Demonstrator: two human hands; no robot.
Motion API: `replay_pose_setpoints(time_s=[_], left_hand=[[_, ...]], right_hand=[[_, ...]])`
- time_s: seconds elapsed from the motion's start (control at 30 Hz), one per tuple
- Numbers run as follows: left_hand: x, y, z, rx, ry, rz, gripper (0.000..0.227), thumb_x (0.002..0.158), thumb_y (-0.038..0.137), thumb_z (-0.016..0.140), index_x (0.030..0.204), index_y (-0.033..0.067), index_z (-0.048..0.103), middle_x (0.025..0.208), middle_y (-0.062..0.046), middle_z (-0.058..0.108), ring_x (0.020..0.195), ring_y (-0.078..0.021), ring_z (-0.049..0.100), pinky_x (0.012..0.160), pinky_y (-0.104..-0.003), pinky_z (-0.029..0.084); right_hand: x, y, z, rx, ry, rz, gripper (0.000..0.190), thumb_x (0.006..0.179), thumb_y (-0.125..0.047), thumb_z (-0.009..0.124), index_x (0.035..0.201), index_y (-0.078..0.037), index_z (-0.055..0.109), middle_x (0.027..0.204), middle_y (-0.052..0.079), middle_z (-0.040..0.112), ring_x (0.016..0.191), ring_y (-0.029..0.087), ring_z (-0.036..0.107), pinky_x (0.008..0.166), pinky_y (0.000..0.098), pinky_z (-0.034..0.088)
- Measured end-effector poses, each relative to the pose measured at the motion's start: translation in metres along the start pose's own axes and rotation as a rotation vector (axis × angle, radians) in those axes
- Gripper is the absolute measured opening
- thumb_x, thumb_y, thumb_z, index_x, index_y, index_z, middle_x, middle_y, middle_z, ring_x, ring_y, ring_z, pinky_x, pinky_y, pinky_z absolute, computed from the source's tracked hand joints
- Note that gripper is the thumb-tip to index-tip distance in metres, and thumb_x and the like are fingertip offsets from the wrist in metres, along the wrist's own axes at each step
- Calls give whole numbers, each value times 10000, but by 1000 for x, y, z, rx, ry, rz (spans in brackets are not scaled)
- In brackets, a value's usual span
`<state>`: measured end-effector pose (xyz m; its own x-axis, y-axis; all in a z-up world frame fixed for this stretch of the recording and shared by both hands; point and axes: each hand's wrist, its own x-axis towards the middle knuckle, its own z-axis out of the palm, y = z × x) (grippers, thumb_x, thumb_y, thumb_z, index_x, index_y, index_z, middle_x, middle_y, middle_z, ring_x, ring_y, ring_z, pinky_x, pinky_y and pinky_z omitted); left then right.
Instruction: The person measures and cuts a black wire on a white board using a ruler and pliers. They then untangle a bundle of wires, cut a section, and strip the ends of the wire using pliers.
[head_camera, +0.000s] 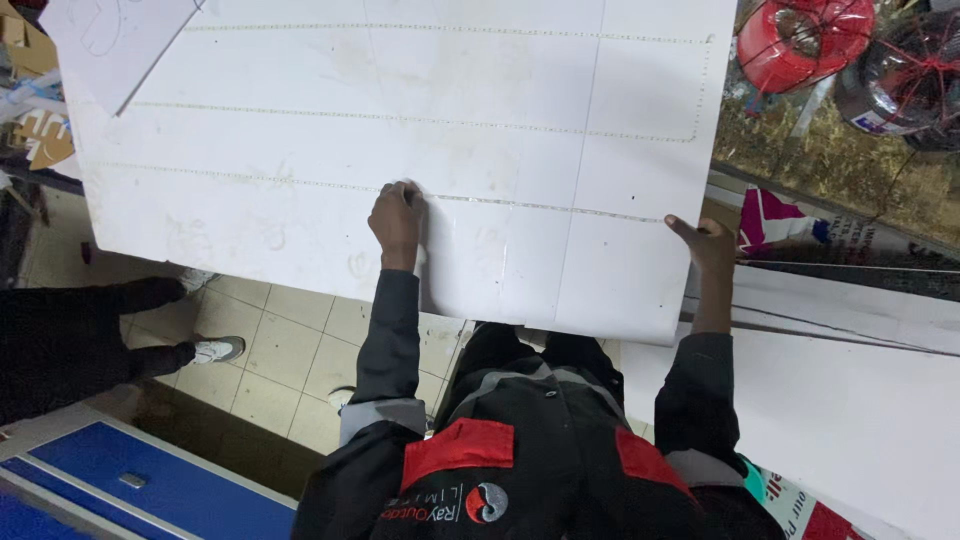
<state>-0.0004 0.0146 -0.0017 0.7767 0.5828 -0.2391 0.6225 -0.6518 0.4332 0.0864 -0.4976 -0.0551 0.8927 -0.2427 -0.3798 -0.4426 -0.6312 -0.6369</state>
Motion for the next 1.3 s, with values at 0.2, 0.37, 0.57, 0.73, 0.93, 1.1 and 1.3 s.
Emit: replay_pose_setpoints(time_s=[0.2,0.37,0.57,0.73,0.93,1.1,1.3], left_hand=[[-18,22,16,97,161,62,95,1117,161,691,1160,117,764,1111,-96,718,1075,-335,783,947,-582,660],[-38,56,17,64,273,-51,145,1159,130,618,1250,107,729,1110,-74,692,1040,-285,780,893,-509,640],[-124,160,106,-3,381,272,276,1114,33,729,1387,69,736,1231,-127,700,1150,-342,727,999,-474,592],[-196,326,219,-453,15,541,276,1087,53,741,1361,88,750,1254,-154,736,1233,-406,712,1062,-510,598],[-245,452,261,-401,-267,849,420,1140,113,629,1532,-31,578,1484,-309,614,1491,-524,538,1246,-657,450],[-250,501,284,-309,-451,916,501,1182,176,574,1649,8,502,1589,-290,579,1538,-506,524,1239,-635,494],[-230,561,293,-130,-653,881,524,1233,436,449,1547,66,648,1180,-295,801,1069,-465,818,788,-612,650]], right_hand=[[4,4,11,166,-57,-94,690,881,-645,1019,1096,-56,730,876,97,585,822,235,587,730,420,463],[2,-1,20,375,-158,-28,897,980,-784,842,1381,-10,632,1264,215,614,1214,354,602,1043,508,450],[-13,20,-46,378,-358,-27,1108,1065,-835,587,1731,20,357,1710,360,451,1615,496,468,1279,664,442],[2,25,-122,469,-394,-129,837,1204,-609,524,1724,31,380,1698,364,452,1619,531,443,1304,662,403],[45,28,-181,626,-415,67,1205,1039,-944,532,1846,-122,175,1877,324,65,1727,568,79,1393,767,104],[89,48,-236,531,-178,-4,926,1149,-705,615,1690,33,477,1673,361,493,1590,550,460,1307,755,325],[190,62,-299,280,185,70,626,1092,-463,725,1535,-36,607,1424,245,761,1387,461,697,1147,658,534]])
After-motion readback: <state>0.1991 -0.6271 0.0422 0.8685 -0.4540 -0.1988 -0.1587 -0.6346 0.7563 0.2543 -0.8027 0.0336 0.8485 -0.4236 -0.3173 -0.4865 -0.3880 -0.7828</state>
